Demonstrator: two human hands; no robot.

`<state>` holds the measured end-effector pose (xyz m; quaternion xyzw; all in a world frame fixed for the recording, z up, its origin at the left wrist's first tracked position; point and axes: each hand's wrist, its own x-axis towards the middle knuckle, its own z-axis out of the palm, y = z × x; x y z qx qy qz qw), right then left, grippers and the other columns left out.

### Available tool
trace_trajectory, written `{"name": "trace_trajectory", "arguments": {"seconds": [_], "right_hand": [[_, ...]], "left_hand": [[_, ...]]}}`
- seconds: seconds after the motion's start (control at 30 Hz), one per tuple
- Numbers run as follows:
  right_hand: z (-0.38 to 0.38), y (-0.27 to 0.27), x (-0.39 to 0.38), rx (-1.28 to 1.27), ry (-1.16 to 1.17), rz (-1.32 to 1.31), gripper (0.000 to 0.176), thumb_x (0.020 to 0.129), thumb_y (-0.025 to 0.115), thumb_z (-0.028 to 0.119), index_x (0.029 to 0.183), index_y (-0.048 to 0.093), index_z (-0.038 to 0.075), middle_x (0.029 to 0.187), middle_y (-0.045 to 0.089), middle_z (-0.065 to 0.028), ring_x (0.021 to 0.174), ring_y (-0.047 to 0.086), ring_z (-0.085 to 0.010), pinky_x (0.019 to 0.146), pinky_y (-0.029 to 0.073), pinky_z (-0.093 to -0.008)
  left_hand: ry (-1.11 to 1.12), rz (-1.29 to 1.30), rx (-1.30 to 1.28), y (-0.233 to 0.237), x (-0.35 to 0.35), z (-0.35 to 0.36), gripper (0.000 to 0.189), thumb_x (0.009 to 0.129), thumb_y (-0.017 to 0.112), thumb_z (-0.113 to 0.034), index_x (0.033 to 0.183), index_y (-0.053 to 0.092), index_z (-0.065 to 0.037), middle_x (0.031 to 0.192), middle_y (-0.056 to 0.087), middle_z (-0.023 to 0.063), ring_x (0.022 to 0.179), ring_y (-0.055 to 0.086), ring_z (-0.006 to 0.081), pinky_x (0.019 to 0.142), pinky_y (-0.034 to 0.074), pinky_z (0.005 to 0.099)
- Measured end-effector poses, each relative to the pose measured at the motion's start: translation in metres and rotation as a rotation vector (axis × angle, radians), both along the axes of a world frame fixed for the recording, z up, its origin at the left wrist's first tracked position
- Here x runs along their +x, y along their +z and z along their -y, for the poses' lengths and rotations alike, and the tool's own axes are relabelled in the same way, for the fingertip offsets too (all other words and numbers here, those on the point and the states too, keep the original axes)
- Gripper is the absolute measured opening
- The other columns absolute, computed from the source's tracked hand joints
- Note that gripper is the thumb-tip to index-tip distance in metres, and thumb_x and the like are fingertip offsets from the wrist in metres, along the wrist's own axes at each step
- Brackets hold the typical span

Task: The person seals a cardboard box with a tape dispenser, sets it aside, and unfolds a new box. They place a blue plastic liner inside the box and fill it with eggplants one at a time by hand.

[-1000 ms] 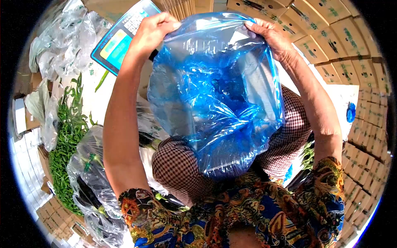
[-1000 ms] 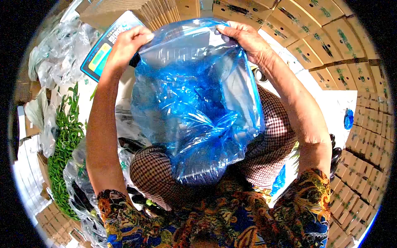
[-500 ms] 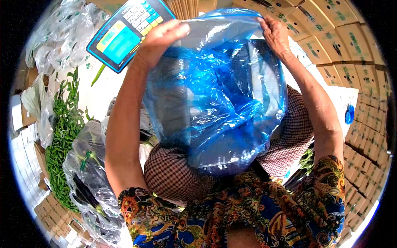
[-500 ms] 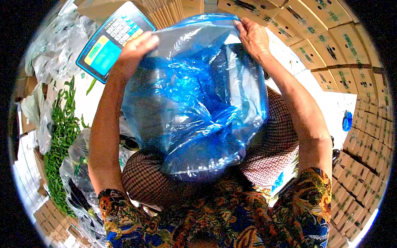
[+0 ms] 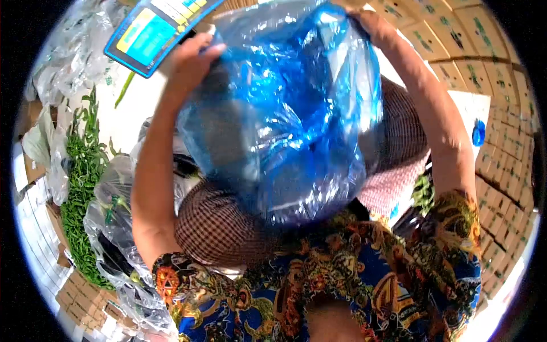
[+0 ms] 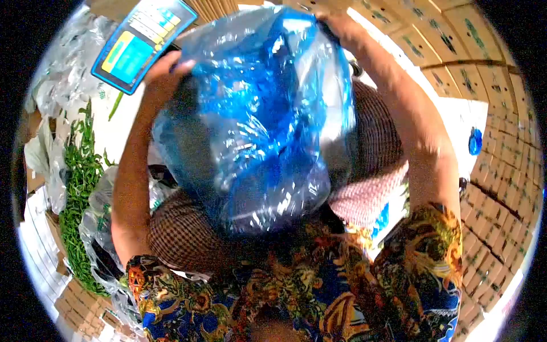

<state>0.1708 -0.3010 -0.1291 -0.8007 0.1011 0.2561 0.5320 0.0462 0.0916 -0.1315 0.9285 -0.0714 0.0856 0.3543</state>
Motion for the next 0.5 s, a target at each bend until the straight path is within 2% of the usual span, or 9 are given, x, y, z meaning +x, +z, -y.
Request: {"name": "trace_trajectory", "arguments": {"seconds": [0.07,0.1,0.13,0.23,0.33,0.4,0.43,0.47,0.5], "right_hand": [[0.012,0.001,0.0,-0.076,-0.157,-0.006,0.022,0.093,0.056,0.025,0.084,0.062,0.005,0.083,0.065,-0.0077,0.071,0.057,-0.0134,0.061,0.044,-0.03],[0.026,-0.017,0.006,-0.109,-0.118,0.19,0.033,0.094,0.055,0.029,0.079,0.066,0.003,0.066,0.06,-0.0058,0.057,0.053,-0.0155,0.052,0.042,-0.0315],[0.032,-0.02,0.012,0.04,-0.069,-0.023,0.039,0.096,0.049,0.035,0.091,0.065,0.0,0.07,0.06,-0.0064,0.06,0.053,-0.0166,0.054,0.042,-0.0315],[0.046,-0.008,-0.009,0.077,-0.142,-0.099,0.044,0.095,0.046,0.043,0.104,0.063,0.003,0.08,0.06,-0.0065,0.066,0.053,-0.0174,0.057,0.042,-0.0322],[0.036,0.027,-0.04,0.107,-0.07,-0.1,0.049,0.092,0.049,0.05,0.111,0.062,0.006,0.091,0.06,-0.006,0.071,0.053,-0.0178,0.059,0.043,-0.0325],[0.013,0.085,-0.082,0.114,0.024,-0.079,0.053,0.089,0.052,0.055,0.113,0.062,0.008,0.096,0.059,-0.0053,0.076,0.053,-0.0186,0.063,0.044,-0.0326],[0.038,0.074,-0.073,0.08,0.252,-0.093,0.058,0.085,0.057,0.057,0.117,0.06,0.008,0.104,0.059,-0.0072,0.086,0.053,-0.02,0.073,0.044,-0.0332],[0.033,0.089,-0.088,0.022,0.281,-0.11,0.061,0.085,0.06,0.054,0.124,0.055,0.009,0.114,0.058,-0.0121,0.103,0.052,-0.021,0.088,0.043,-0.0347],[0.038,0.074,-0.094,-0.085,0.309,0.058,0.045,0.084,0.064,0.045,0.109,0.063,0.007,0.099,0.063,-0.0095,0.091,0.056,-0.019,0.082,0.045,-0.0328]], "left_hand": [[-0.042,-0.01,0.062,0.015,-0.002,-0.009,0.034,0.083,0.064,-0.032,0.102,0.063,-0.003,0.099,0.064,0.0149,0.095,0.061,0.0313,0.084,0.048,0.0369],[-0.1,0.224,0.201,0.018,-0.006,-0.014,0.03,0.082,0.065,-0.025,0.103,0.063,-0.004,0.099,0.065,0.0138,0.094,0.062,0.0287,0.085,0.048,0.0354],[-0.067,0.296,0.244,0.04,-0.017,-0.002,0.026,0.083,0.064,-0.02,0.103,0.063,-0.003,0.099,0.066,0.0123,0.094,0.063,0.0243,0.083,0.049,0.0333],[-0.112,-0.257,-0.147,0.099,-0.056,0.027,0.029,0.084,0.063,-0.017,0.11,0.062,-0.005,0.102,0.066,0.0092,0.099,0.062,0.0203,0.086,0.048,0.0318],[-0.328,-0.616,-0.26,0.137,-0.097,0.049,0.036,0.084,0.063,-0.012,0.119,0.059,-0.009,0.112,0.064,0.0052,0.106,0.059,0.0192,0.094,0.045,0.0332],[-0.609,-0.653,-0.215,0.157,-0.121,0.069,0.055,0.071,0.074,-0.014,0.123,0.055,-0.006,0.119,0.06,0.0072,0.111,0.055,0.0198,0.096,0.044,0.035],[-0.766,-0.559,-0.128,0.165,-0.132,0.077,0.069,0.065,0.08,-0.02,0.126,0.051,-0.005,0.122,0.057,0.0104,0.113,0.054,0.0243,0.096,0.044,0.0356],[-0.79,-0.487,-0.055,0.168,-0.144,0.086,0.071,0.065,0.08,-0.022,0.127,0.049,-0.005,0.122,0.056,0.0115,0.111,0.054,0.0266,0.096,0.044,0.0361],[-0.81,-0.414,0.019,0.168,-0.157,0.093,0.074,0.065,0.08,-0.024,0.129,0.047,-0.005,0.121,0.056,0.0127,0.11,0.054,0.0289,0.095,0.044,0.0366]]}}
